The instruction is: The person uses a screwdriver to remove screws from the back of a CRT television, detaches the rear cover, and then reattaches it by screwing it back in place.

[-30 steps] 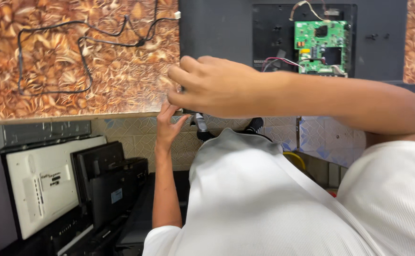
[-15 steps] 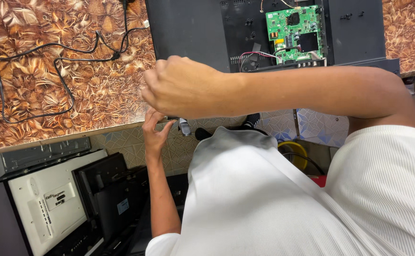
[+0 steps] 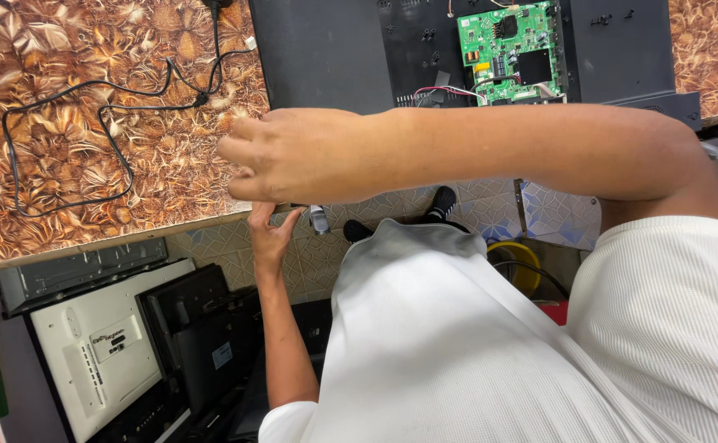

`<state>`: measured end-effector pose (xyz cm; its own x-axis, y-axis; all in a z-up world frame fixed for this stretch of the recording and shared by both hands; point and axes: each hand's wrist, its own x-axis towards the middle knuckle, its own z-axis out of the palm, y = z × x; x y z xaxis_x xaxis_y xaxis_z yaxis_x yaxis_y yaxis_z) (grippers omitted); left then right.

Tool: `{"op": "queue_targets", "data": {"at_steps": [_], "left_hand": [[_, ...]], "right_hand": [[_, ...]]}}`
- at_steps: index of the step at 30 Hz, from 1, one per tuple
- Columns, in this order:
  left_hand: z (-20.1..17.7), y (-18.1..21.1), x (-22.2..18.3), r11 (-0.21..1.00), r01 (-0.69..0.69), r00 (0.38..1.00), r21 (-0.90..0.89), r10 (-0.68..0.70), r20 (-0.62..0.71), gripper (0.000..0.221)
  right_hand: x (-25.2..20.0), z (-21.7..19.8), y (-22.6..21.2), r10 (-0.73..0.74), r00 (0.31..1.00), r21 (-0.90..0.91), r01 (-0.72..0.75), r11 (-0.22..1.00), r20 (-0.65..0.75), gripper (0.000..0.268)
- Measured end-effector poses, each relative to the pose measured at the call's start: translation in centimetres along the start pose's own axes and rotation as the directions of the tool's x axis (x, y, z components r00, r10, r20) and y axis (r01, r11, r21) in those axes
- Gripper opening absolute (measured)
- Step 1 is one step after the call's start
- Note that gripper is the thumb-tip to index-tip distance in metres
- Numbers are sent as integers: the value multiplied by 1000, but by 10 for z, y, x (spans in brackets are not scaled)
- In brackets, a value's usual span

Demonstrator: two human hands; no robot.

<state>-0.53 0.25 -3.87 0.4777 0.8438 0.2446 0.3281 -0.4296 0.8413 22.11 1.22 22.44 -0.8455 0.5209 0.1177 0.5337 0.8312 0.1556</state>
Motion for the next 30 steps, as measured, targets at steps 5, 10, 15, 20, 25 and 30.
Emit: {"op": "queue_targets", "data": {"at_steps": [5,10,15,20,25,30], "left_hand": [[8,-34,-8,999,-17,1000,-51,17,-13,47],[12,-46,-19,997,21,1000,-68,-23,-19,39],[16,-28,-14,995,9,1000,-98,-7,25,36],[7,-8,-4,996,-63,995,-66,68,75,41],[-1,20,16,988,-151,985,-33,154,83,47],[-23,77,29,995,97,976,23,-99,193,55]], "right_hand": [[-2,-10,-11,107,985,45,-102,994,-139,33],[1,4,-25,184,940,80,-168,983,-287,42],[4,-4,-46,292,854,169,-242,955,-431,45],[-12,-29,-66,455,647,248,-389,887,-612,17],[-82,-20,-81,620,501,541,-315,780,-603,27],[-187,23,-108,870,244,863,-175,474,-428,37]]}}
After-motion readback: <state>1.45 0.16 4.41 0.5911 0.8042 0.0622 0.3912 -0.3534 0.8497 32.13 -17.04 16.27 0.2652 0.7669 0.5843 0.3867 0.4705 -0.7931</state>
